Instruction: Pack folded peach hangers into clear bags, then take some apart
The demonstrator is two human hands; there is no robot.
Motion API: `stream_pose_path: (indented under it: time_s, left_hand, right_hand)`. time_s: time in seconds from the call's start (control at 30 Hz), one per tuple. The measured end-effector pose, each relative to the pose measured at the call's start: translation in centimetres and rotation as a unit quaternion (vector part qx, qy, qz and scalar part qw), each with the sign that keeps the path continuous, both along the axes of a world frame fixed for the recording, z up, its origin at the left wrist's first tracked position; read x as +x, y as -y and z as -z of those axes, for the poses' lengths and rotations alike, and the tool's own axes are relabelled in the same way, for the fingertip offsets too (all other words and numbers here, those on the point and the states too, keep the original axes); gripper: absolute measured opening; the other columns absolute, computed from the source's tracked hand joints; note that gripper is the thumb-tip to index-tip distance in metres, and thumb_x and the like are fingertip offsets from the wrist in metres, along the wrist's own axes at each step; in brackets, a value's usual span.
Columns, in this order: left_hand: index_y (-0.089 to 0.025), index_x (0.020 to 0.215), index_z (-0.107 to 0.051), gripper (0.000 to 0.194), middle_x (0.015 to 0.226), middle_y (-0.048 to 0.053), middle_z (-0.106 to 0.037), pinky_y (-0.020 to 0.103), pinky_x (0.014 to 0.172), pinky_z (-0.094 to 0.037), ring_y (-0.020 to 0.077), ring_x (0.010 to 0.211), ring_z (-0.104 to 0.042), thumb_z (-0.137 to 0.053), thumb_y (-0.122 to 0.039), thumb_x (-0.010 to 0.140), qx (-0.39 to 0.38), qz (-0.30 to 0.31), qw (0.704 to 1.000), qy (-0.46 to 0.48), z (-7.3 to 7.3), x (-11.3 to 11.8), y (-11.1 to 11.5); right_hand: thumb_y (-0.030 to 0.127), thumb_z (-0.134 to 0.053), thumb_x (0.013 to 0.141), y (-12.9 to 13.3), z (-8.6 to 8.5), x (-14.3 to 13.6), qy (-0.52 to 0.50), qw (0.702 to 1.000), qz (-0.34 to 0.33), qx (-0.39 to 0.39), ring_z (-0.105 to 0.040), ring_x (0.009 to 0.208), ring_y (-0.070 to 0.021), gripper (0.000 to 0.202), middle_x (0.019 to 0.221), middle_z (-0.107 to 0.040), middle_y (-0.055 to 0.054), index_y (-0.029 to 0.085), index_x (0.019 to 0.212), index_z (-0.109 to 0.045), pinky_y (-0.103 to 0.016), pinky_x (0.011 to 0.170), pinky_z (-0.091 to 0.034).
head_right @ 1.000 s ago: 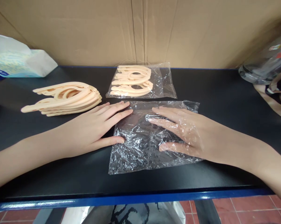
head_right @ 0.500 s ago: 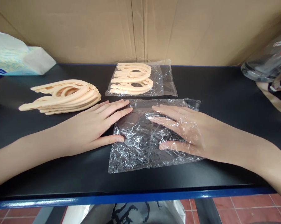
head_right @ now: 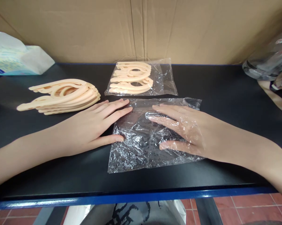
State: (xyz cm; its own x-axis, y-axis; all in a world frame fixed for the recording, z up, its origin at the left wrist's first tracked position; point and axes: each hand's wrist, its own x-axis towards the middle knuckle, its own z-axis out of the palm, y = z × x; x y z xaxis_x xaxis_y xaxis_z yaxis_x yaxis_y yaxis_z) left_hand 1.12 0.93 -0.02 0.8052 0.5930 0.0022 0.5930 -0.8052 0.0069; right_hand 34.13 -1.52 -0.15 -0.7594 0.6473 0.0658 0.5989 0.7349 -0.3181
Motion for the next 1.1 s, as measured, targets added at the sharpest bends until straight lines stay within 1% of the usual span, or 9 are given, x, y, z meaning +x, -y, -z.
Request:
stream_pose_path:
  time_s: [0.1,0.2,0.4,0.6,0.7,0.83,0.93,1.1]
  left_hand:
    - [-0.010,0.159,-0.038,0.080,0.168,0.020,-0.032,0.056,0.124,-0.031,0.0372,0.152,-0.038,-0.030,-0.067,0.105,-0.002,-0.002,1.000,-0.003,0.03,0.01,0.04]
    - [-0.010,0.159,-0.038,0.080,0.168,0.020,-0.032,0.056,0.124,-0.032,0.0370,0.152,-0.038,-0.027,-0.068,0.105,0.002,-0.002,1.000,-0.008,0.05,0.04,0.02]
    - [-0.010,0.159,-0.037,0.080,0.168,0.020,-0.031,0.056,0.124,-0.031,0.0371,0.152,-0.038,-0.031,-0.068,0.104,-0.002,-0.006,1.000,-0.013,-0.01,0.07,0.03]
    - [-0.009,0.159,-0.038,0.080,0.168,0.020,-0.032,0.058,0.123,-0.033,0.0379,0.151,-0.039,-0.031,-0.067,0.105,0.005,-0.001,1.000,-0.012,0.03,0.03,-0.01]
    - [-0.009,0.159,-0.037,0.080,0.168,0.020,-0.032,0.058,0.123,-0.033,0.0380,0.152,-0.039,-0.030,-0.067,0.105,0.005,0.000,1.000,-0.010,0.04,0.03,-0.06]
    - [-0.009,0.159,-0.038,0.080,0.168,0.020,-0.032,0.057,0.123,-0.033,0.0375,0.151,-0.039,-0.027,-0.067,0.105,0.004,0.000,1.000,-0.007,-0.03,0.07,-0.03]
    - [-0.010,0.159,-0.038,0.080,0.168,0.020,-0.032,0.057,0.123,-0.033,0.0374,0.151,-0.039,-0.028,-0.068,0.105,0.005,-0.001,1.000,-0.011,-0.06,0.12,-0.02]
    - [-0.011,0.160,-0.036,0.080,0.169,0.019,-0.029,0.057,0.124,-0.031,0.0377,0.152,-0.038,-0.032,-0.068,0.104,0.000,-0.008,1.000,-0.019,-0.03,0.14,0.00]
  right_hand:
    - [0.049,-0.051,0.102,0.01,0.02,-0.01,-0.006,1.000,0.002,0.001,-0.040,0.152,-0.0281,0.066,0.171,-0.033,0.004,0.043,0.163,-0.026,-0.056,0.123,-0.037]
    - [0.049,-0.054,0.101,0.01,0.18,0.05,-0.005,1.000,-0.001,0.017,-0.038,0.153,-0.0282,0.067,0.172,-0.031,0.004,0.042,0.163,-0.028,-0.056,0.124,-0.037]
    - [0.050,-0.053,0.102,-0.01,0.34,0.13,0.002,1.000,-0.010,0.027,-0.036,0.154,-0.0271,0.068,0.172,-0.029,0.003,0.042,0.163,-0.025,-0.056,0.123,-0.038]
    - [0.050,-0.055,0.100,-0.06,0.41,0.11,0.003,1.000,-0.001,0.023,-0.036,0.154,-0.0291,0.069,0.172,-0.029,0.004,0.042,0.163,-0.028,-0.057,0.124,-0.036]
    - [0.049,-0.054,0.101,-0.02,0.26,-0.02,-0.005,1.000,-0.001,0.024,-0.039,0.153,-0.0287,0.066,0.171,-0.032,0.003,0.041,0.162,-0.030,-0.056,0.124,-0.037]
    - [0.050,-0.054,0.101,0.02,0.12,-0.20,-0.015,1.000,0.003,0.019,-0.042,0.151,-0.0292,0.065,0.170,-0.035,0.003,0.043,0.161,-0.031,-0.056,0.122,-0.040]
    - [0.051,-0.055,0.100,-0.05,0.25,-0.15,-0.014,1.000,0.001,0.025,-0.039,0.152,-0.0300,0.068,0.171,-0.033,0.003,0.043,0.162,-0.030,-0.058,0.122,-0.039]
    - [0.050,-0.054,0.100,-0.13,0.42,-0.01,-0.002,1.000,-0.005,0.028,-0.036,0.154,-0.0291,0.068,0.172,-0.030,0.003,0.041,0.163,-0.028,-0.057,0.123,-0.038]
